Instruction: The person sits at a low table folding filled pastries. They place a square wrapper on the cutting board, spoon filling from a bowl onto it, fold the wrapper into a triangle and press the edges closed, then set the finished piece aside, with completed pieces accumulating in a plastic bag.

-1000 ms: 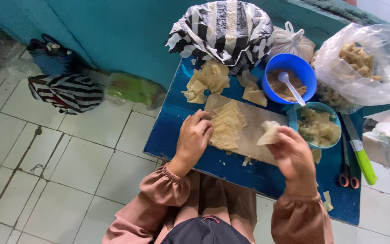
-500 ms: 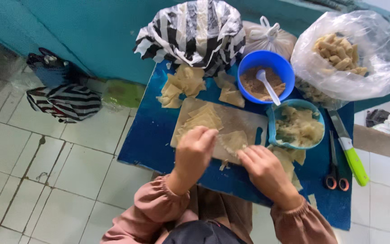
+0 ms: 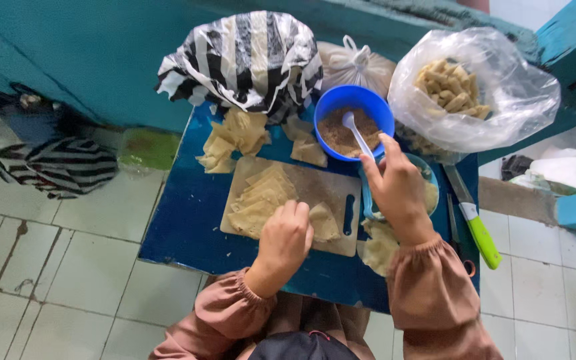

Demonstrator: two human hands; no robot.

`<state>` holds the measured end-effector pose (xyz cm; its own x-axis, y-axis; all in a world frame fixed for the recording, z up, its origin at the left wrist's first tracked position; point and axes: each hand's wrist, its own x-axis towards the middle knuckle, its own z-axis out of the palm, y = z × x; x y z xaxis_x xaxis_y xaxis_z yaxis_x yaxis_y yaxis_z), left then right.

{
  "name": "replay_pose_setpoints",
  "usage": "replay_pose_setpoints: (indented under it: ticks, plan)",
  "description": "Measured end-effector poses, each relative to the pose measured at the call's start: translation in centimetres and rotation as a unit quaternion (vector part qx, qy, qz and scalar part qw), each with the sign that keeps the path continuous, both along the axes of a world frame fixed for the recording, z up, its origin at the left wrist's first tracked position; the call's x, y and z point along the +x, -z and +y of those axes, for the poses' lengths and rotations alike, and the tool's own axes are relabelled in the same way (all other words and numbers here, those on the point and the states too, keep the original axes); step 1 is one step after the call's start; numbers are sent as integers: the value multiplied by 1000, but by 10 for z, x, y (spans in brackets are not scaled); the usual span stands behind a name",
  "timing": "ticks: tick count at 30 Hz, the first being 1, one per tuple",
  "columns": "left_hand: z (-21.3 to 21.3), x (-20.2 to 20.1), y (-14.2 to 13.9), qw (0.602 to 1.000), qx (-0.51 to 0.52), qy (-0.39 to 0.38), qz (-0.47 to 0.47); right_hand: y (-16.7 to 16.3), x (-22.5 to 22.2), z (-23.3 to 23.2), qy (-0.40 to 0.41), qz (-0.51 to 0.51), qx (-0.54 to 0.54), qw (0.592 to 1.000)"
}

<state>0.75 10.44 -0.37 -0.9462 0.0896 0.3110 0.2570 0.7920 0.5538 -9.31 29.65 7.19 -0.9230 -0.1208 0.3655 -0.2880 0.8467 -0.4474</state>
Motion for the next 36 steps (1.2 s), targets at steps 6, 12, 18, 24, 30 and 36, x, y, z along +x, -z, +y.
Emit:
replay_pose_setpoints:
  ticks: [6, 12, 18, 24, 30, 36]
  plan:
    - [-3, 2, -5, 995, 77, 40, -58, 6, -34, -5, 9, -91, -146, 985]
    - [-6, 2, -2, 992, 78, 60, -74, 5, -62, -5, -199, -89, -187, 958]
    - [-10, 6, -9, 988, 92, 94, -79, -7, -68, -1, -53, 134, 82, 986]
    - [-16, 10, -14, 986, 93, 116, -77, -14, -54, 6, -62, 98, 137, 984]
    - [-15, 11, -13, 986, 91, 120, -66, -30, -33, 14, 37, 118, 227, 966]
    - [-10, 9, -7, 987, 84, 119, -64, -15, -72, -1, -25, 75, 38, 996]
